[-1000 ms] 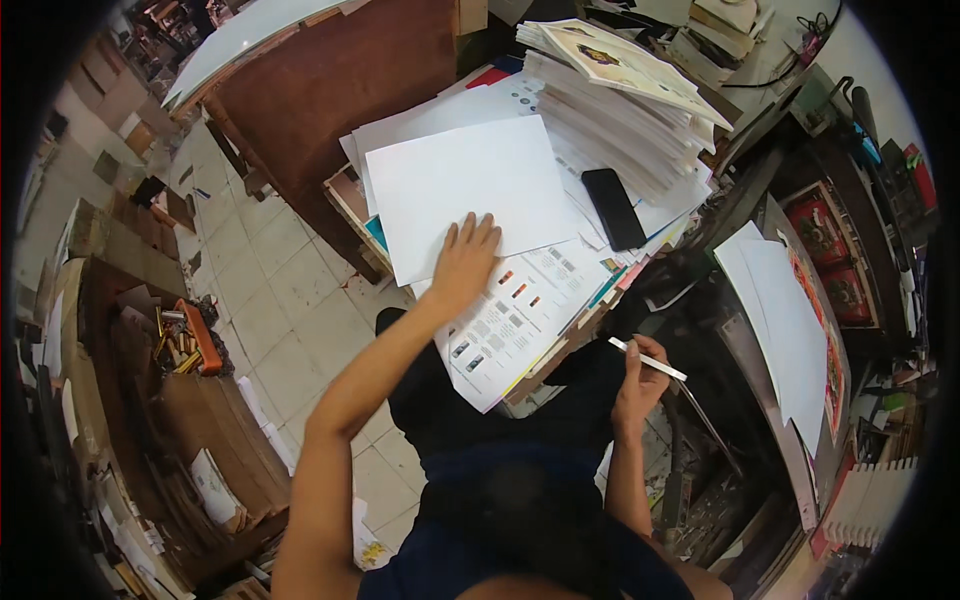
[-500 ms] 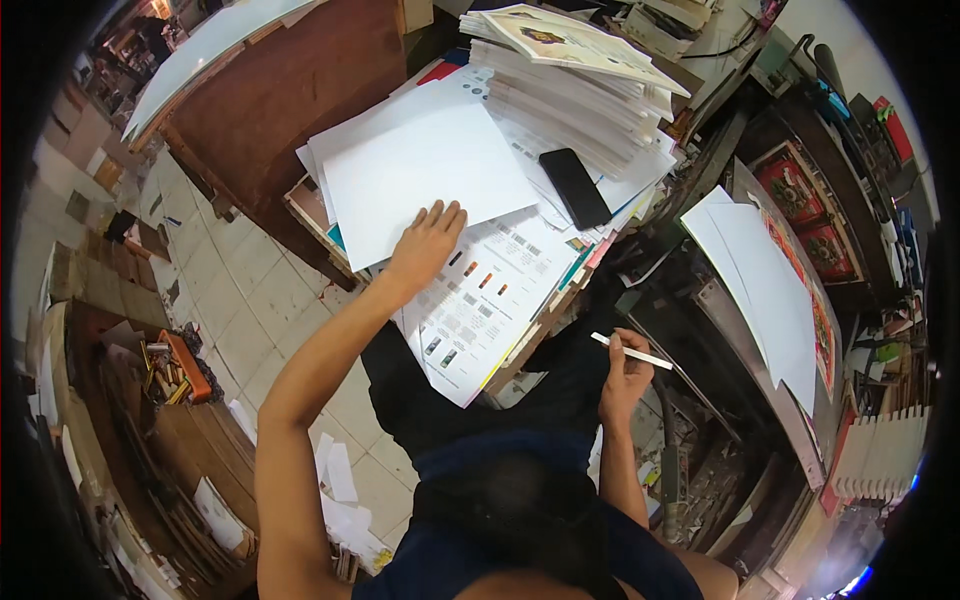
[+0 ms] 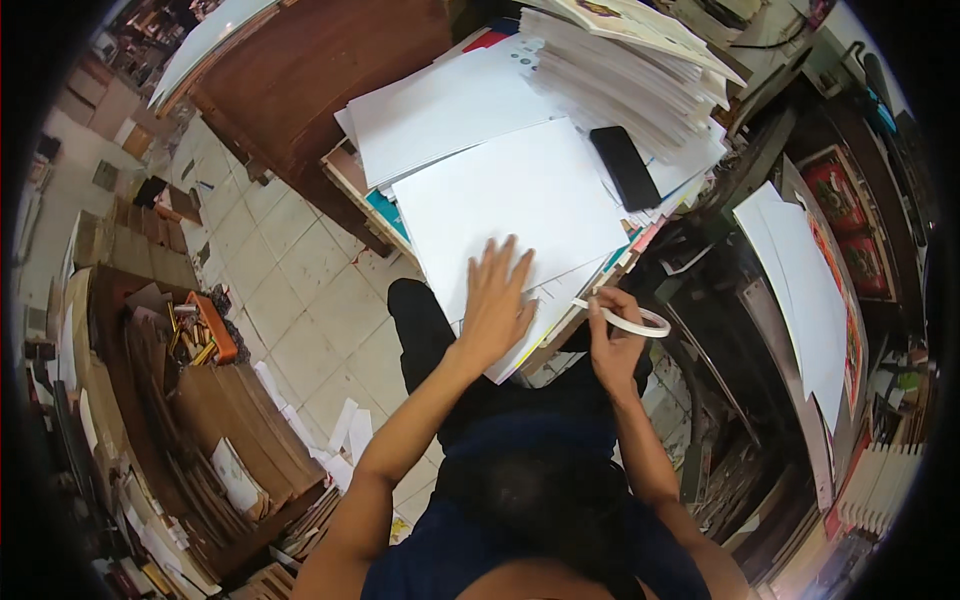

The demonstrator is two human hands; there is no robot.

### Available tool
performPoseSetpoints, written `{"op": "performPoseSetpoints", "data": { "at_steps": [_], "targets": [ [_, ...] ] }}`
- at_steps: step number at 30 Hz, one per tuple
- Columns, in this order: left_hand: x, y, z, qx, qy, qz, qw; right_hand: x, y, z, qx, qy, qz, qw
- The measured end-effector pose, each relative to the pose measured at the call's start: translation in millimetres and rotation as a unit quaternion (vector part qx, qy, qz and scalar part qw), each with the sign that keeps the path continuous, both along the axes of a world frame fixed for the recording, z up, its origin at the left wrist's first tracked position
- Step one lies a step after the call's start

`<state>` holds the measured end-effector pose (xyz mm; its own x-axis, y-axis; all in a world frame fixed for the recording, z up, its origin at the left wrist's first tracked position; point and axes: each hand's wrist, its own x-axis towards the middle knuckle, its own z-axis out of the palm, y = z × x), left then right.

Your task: The person applies a roll of white tape to the edges of paper sheets and places them into a stack on a workspace.

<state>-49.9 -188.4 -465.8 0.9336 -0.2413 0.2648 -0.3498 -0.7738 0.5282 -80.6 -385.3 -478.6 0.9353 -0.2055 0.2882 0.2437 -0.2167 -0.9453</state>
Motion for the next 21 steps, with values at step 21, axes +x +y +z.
{"op": "performPoseSetpoints", "data": {
  "at_steps": [21],
  "targets": [
    [-65,54,-80,-0.152,-0.116,0.178,0.965,30,109,-8,-0.18,0.007,0.201,0.963]
  ]
}}
